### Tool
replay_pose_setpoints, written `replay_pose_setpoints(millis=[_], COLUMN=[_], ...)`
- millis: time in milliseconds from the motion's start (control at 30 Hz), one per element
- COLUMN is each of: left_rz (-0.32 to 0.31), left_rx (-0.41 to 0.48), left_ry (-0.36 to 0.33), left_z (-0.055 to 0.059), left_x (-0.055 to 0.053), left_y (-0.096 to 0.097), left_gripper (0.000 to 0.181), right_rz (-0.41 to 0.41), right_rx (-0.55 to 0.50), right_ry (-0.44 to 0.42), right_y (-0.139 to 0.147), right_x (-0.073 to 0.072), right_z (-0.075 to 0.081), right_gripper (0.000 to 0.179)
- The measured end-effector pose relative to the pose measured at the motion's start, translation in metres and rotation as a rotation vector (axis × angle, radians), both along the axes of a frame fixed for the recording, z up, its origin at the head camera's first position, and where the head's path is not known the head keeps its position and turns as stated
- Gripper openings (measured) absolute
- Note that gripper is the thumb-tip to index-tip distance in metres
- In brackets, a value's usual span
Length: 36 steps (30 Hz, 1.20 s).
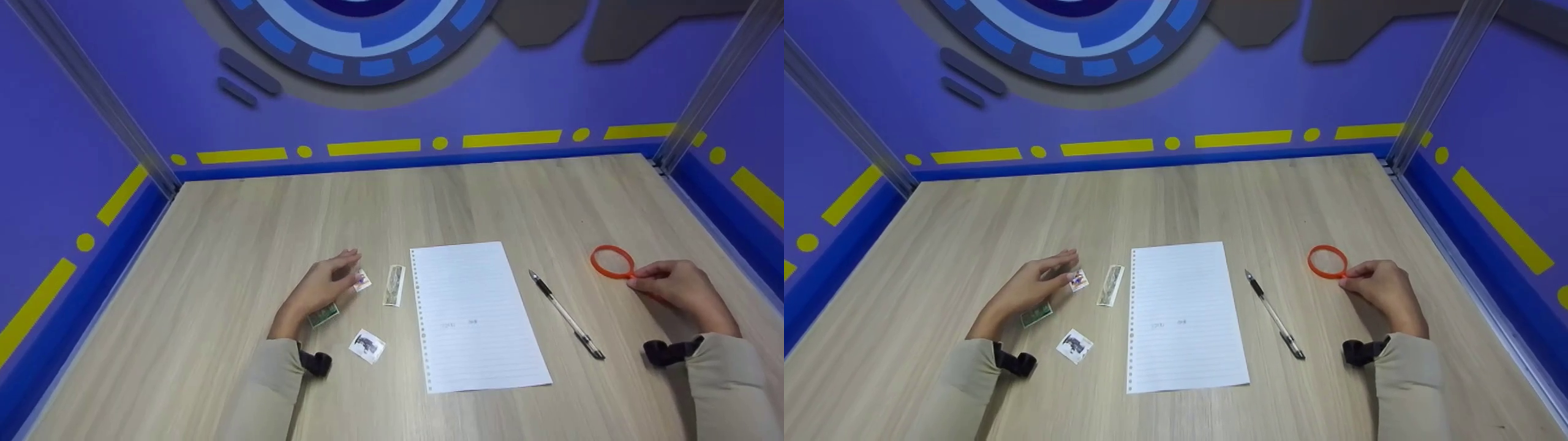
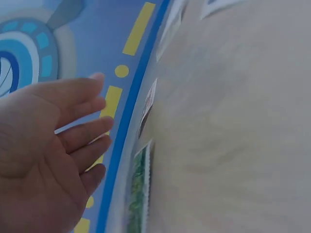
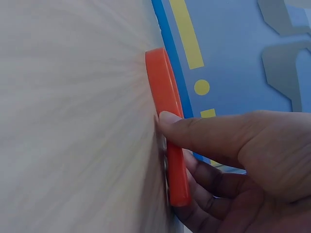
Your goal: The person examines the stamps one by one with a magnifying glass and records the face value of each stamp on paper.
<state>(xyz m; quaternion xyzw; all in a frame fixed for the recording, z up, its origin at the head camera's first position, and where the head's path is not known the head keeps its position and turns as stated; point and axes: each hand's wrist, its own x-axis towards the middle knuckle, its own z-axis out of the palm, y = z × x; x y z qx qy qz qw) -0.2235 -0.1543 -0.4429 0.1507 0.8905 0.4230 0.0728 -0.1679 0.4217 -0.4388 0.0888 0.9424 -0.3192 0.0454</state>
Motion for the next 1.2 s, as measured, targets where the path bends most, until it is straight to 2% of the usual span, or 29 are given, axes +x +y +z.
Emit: replay_pose_setpoints(millis=[100, 233, 433, 533, 700, 833, 1067, 1200], left_rz=[-0.025, -0.078, -0.215, -0.272, -0.333, -0.365, -0.406, -0.437], left_rx=[-0.001, -0.022, 0.001, -0.002, -0.012, -0.015, -0.043, -0.067], left_ry=[0.007, 0.012, 0.068, 0.077, 0.075, 0.068, 0.037, 0.013], left_z=[0.005, 0.012, 0.020, 0.021, 0.019, 0.016, 0.014, 0.010], left_x=[0.005, 0.013, 0.023, 0.028, 0.033, 0.037, 0.044, 0.047], left_y=[0.008, 0.020, 0.035, 0.041, 0.052, 0.059, 0.068, 0.074], left_gripper=[0.050, 0.054, 0.061, 0.064, 0.066, 0.064, 0.065, 0.066], right_rz=[-0.008, -0.027, -0.062, -0.054, 0.029, 0.114, 0.201, 0.279], right_rx=[-0.005, 0.004, -0.005, -0.001, 0.036, 0.049, 0.041, 0.037], right_ry=[-0.013, 0.034, 0.112, 0.155, 0.254, 0.301, 0.280, 0.261], right_y=[-0.001, -0.004, -0.012, -0.016, -0.021, -0.027, -0.038, -0.046], right_x=[0.000, 0.000, 0.002, 0.000, -0.004, -0.006, -0.008, -0.010], right_z=[0.004, 0.008, 0.015, 0.018, 0.021, 0.022, 0.022, 0.023], right_gripper=[0.053, 0.051, 0.041, 0.040, 0.038, 0.035, 0.034, 0.029])
